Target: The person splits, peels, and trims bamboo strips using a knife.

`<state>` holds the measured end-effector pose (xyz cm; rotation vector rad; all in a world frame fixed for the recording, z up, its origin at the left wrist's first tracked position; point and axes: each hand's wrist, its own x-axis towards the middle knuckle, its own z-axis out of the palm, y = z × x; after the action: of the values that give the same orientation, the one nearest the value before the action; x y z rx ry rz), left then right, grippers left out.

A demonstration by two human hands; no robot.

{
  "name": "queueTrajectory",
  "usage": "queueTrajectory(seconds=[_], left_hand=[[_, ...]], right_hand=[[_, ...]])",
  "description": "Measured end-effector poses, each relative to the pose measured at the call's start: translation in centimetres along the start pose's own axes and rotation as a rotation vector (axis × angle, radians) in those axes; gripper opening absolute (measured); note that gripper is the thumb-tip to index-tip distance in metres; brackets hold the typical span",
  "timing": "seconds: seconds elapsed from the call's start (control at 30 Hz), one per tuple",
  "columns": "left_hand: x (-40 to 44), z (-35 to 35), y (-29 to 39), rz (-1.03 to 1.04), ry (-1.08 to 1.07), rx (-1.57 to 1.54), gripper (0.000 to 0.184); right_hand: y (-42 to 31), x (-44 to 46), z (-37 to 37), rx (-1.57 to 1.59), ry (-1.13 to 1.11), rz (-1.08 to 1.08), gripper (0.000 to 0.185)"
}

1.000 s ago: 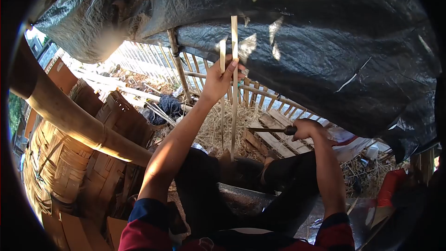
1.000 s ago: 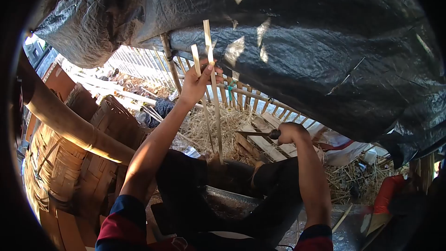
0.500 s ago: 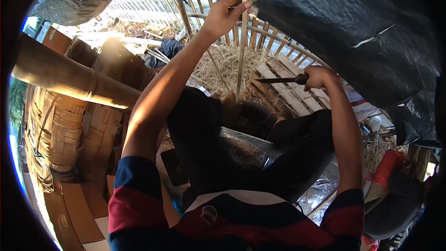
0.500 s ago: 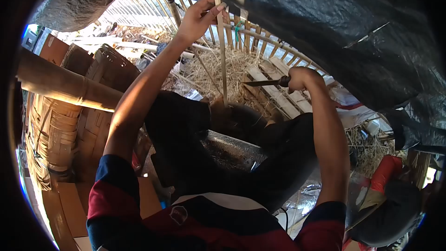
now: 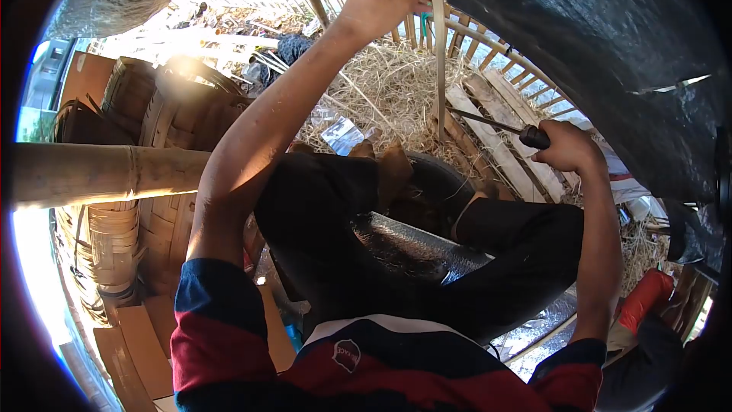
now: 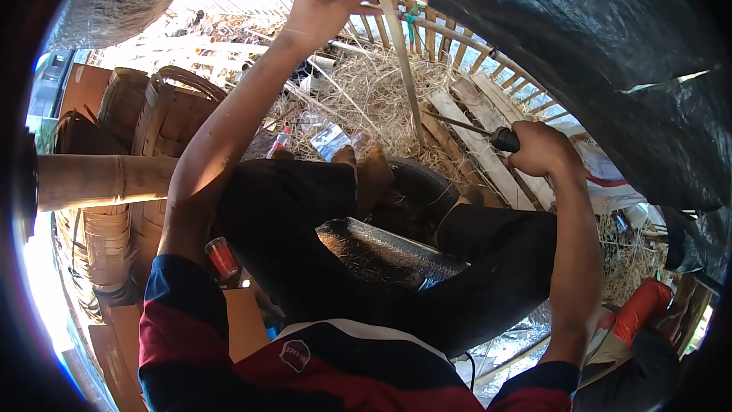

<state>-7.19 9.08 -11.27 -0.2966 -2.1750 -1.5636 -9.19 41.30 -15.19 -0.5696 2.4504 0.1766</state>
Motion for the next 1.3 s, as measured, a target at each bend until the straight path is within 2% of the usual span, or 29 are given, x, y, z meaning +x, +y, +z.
queueTrajectory(seconds=[0.07,0.13,0.27,0.33,0.37,0.4,0.5,0.53,0.6,0.63,0.73,0.83,0.87,0.93,0.97,1.0,1.07,1.13,1.2,1.23,1.27,1.3], left_hand=[[-0.3,0.1,-1.5,-0.070,-0.104,-0.059,0.022],[-0.7,0.5,-2.1,-0.034,-0.120,-0.048,0.019],[-2.0,0.6,-3.6,-0.021,-0.232,0.212,0.024],[-2.6,0.8,-2.7,-0.047,-0.335,0.499,0.025],[-2.8,0.7,-2.1,-0.119,-0.366,0.546,0.025],[-2.7,0.6,-2.3,-0.101,-0.350,0.549,0.025],[-2.5,1.0,-3.9,0.091,-0.112,0.250,0.022],[-2.4,0.7,-1.3,0.062,-0.114,0.216,0.024],[-1.9,0.7,-0.8,0.146,0.001,0.159,0.026],[-1.7,0.3,-0.4,0.139,0.002,0.184,0.027],[-1.2,-0.1,0.8,0.378,0.073,0.323,0.028],[-1.1,0.4,1.3,0.401,0.098,0.323,0.027],[-1.2,0.5,1.4,0.407,0.109,0.347,0.027],[-1.1,0.8,2.8,0.344,0.085,0.384,0.028],[-1.0,1.1,2.7,0.413,0.078,0.380,0.029],[-0.8,1.5,2.7,0.485,0.067,0.376,0.029],[-1.1,2.3,3.5,0.430,-0.002,0.279,0.029],[-1.3,3.7,4.3,0.412,-0.079,0.249,0.030],[-1.7,5.2,5.2,0.285,-0.213,0.149,0.030],[-1.9,5.7,6.3,0.210,-0.308,0.123,0.028],[-2.1,6.2,7.2,0.132,-0.399,0.098,0.026],[-2.2,6.8,7.5,0.137,-0.412,0.094,0.026]], right_hand=[[-0.9,-0.7,-0.4,0.051,0.044,-0.051,0.044],[-1.6,-1.1,-0.5,0.041,0.047,-0.073,0.043],[-2.0,-1.8,-0.4,-0.022,0.036,-0.140,0.042],[-2.0,-2.0,-0.3,-0.050,0.036,-0.164,0.041],[-1.9,-2.0,-0.1,-0.063,0.011,-0.183,0.041],[-1.7,-2.0,0.0,-0.078,-0.010,-0.198,0.041],[-1.2,-2.9,0.3,-0.092,0.016,-0.160,0.038],[-0.9,-3.2,0.3,-0.086,0.032,-0.145,0.038],[0.3,-3.8,0.1,-0.068,0.066,-0.108,0.039],[1.1,-4.2,-0.1,-0.020,0.110,-0.068,0.041],[1.9,-6.3,-1.1,0.111,0.187,0.043,0.046],[3.6,-7.6,-0.7,0.470,0.494,0.107,0.048],[3.8,-7.3,-0.6,0.469,0.511,0.110,0.048],[4.4,-6.4,-0.1,0.777,0.769,0.050,0.048],[4.6,-6.0,-0.2,0.985,0.723,-0.003,0.041],[4.2,-6.4,-0.6,0.989,0.743,0.003,0.041],[2.0,-7.7,-1.7,1.473,0.782,-0.189,0.032],[0.0,-8.7,-2.7,1.564,0.821,-0.234,0.028],[-1.4,-9.2,-3.4,1.898,0.710,-0.270,0.027],[-1.9,-9.2,-3.4,1.907,0.730,-0.257,0.027],[-2.3,-8.9,-3.3,2.054,0.661,-0.408,0.026],[-2.9,-8.6,-3.3,2.191,0.582,-0.569,0.025]])
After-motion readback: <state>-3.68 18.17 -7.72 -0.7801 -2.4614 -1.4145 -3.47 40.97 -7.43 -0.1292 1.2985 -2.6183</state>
